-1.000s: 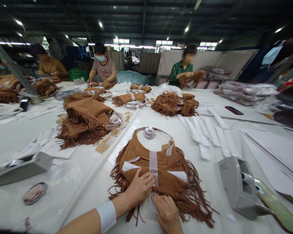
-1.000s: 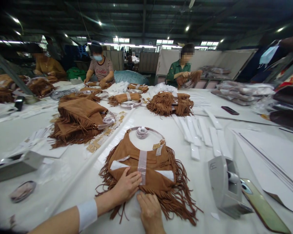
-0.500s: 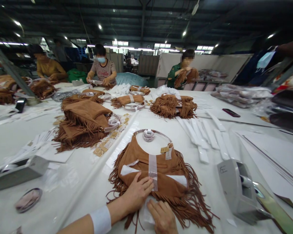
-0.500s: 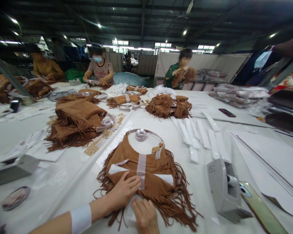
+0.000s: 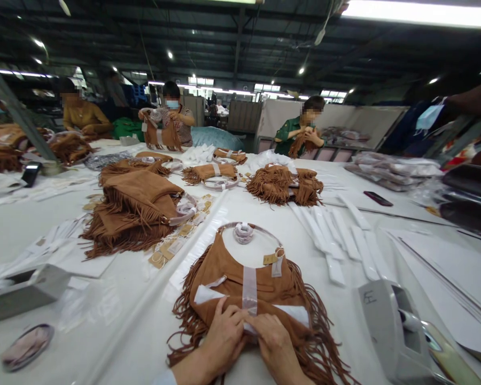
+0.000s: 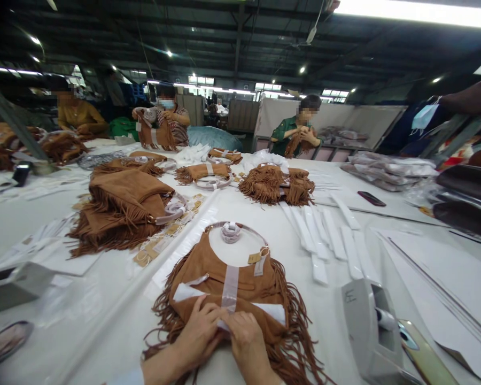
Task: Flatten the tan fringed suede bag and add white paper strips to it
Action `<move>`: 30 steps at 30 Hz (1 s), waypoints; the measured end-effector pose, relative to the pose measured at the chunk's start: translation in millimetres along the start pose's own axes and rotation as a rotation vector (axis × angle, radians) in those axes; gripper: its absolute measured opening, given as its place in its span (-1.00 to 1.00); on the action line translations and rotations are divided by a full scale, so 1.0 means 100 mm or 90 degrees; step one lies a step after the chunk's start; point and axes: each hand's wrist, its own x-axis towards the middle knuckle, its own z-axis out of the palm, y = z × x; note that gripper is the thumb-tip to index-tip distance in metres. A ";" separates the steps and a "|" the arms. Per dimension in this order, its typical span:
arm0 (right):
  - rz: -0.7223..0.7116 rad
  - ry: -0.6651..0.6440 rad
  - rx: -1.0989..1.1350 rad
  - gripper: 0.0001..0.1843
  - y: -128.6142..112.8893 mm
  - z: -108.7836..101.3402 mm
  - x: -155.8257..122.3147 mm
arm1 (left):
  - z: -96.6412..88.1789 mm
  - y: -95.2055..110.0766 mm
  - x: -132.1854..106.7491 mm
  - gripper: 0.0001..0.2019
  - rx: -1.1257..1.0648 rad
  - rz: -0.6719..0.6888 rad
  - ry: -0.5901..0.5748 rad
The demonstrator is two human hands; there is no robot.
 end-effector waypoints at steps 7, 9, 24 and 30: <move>0.114 -0.011 0.035 -0.71 0.27 0.01 0.12 | 0.07 -0.02 0.12 -0.29 -0.029 -0.100 0.048; 0.132 -0.039 0.041 -0.74 0.32 0.02 0.17 | 0.07 -0.04 0.16 -0.25 -0.027 -0.117 0.054; 0.182 -0.149 -0.003 -0.81 0.53 0.14 0.32 | 0.24 -0.04 0.32 -0.33 0.033 -0.181 0.105; 0.251 -0.200 0.038 -0.85 0.57 0.13 0.38 | 0.31 -0.06 0.39 -0.46 0.109 -0.161 0.151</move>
